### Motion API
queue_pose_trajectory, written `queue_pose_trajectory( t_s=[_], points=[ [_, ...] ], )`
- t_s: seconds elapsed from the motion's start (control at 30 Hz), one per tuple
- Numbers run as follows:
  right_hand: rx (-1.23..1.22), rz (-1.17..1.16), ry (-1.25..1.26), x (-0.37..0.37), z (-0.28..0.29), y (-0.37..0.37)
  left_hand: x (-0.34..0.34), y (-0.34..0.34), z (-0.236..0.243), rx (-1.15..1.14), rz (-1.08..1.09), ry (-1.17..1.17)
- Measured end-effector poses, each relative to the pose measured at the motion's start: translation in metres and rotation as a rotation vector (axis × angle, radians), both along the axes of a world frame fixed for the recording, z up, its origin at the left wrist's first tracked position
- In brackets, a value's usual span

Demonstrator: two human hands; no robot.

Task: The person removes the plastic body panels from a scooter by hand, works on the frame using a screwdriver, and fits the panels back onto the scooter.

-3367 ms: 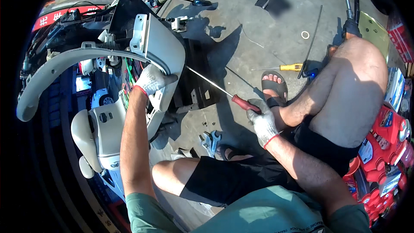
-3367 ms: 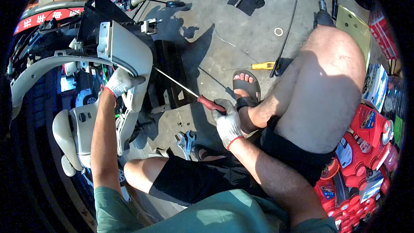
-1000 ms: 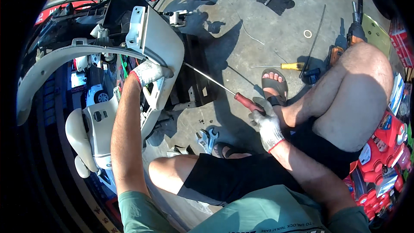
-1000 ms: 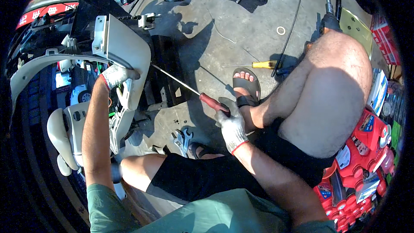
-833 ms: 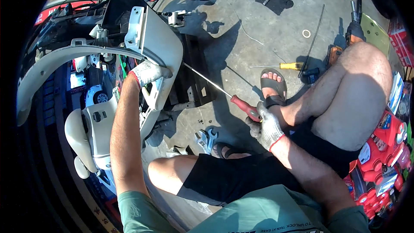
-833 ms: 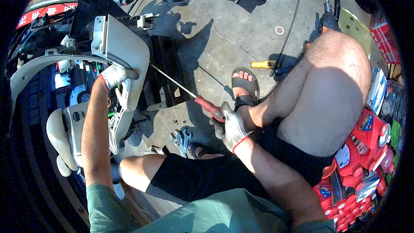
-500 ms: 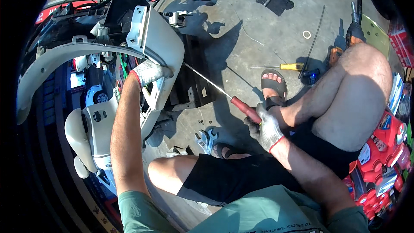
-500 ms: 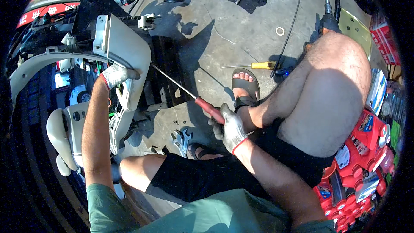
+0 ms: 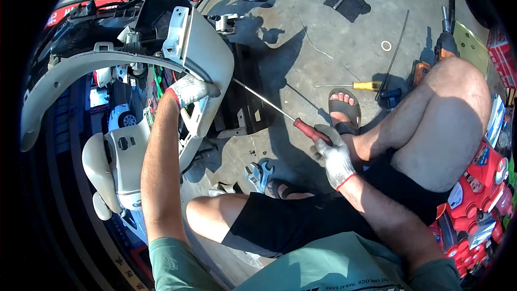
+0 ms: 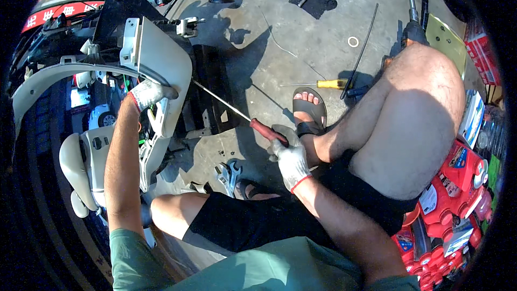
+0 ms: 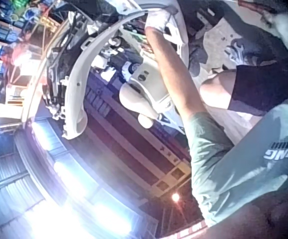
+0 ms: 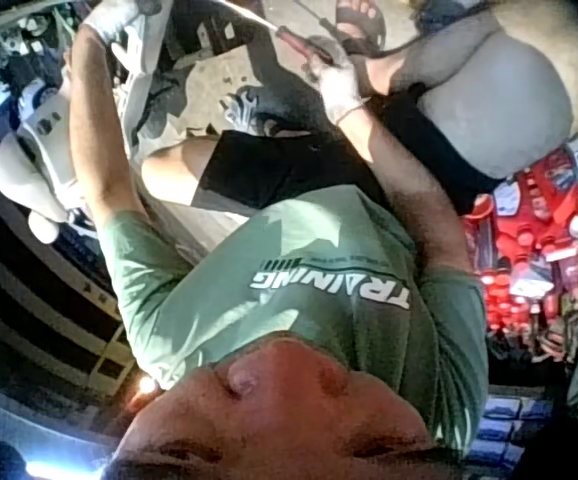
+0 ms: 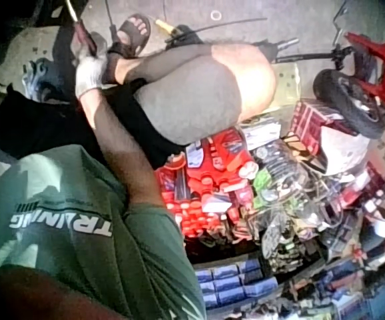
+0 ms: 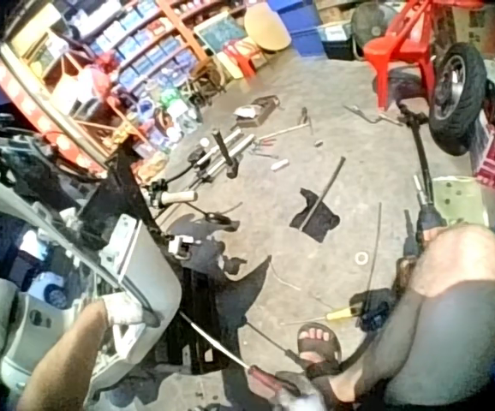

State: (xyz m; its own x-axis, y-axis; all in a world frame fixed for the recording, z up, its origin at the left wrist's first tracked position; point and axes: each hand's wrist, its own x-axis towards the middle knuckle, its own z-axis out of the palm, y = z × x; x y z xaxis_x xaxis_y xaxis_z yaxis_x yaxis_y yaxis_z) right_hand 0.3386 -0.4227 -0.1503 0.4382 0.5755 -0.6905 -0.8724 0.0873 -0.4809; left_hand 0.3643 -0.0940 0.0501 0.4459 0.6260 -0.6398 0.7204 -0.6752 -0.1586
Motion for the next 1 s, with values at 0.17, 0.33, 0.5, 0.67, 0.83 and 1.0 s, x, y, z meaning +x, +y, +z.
queue_pose_trajectory(
  t_s=[0.17, 0.33, 0.5, 0.67, 0.83, 1.0],
  points=[
    [0.136, 0.031, 0.511, 0.007, -0.009, -0.006, -0.003, 0.0, 0.001, -0.009, 0.017, -0.034],
    [-0.01, 0.045, -0.294, -0.004, -0.025, 0.006, -0.004, -0.001, 0.0, 0.012, 0.007, -0.059],
    [0.185, -0.004, 0.293, 0.001, -0.031, -0.004, -0.006, 0.003, 0.001, -0.02, -0.02, -0.049],
    [0.165, -0.008, 0.317, 0.005, -0.012, 0.0, -0.007, 0.003, -0.001, -0.007, 0.0, -0.087],
    [-0.01, 0.053, -0.232, -0.01, -0.029, 0.01, -0.006, 0.005, -0.003, -0.006, -0.033, -0.067],
    [0.282, 0.084, 0.534, 0.006, -0.017, -0.002, -0.008, 0.007, -0.004, 0.033, -0.017, -0.085]
  ],
)
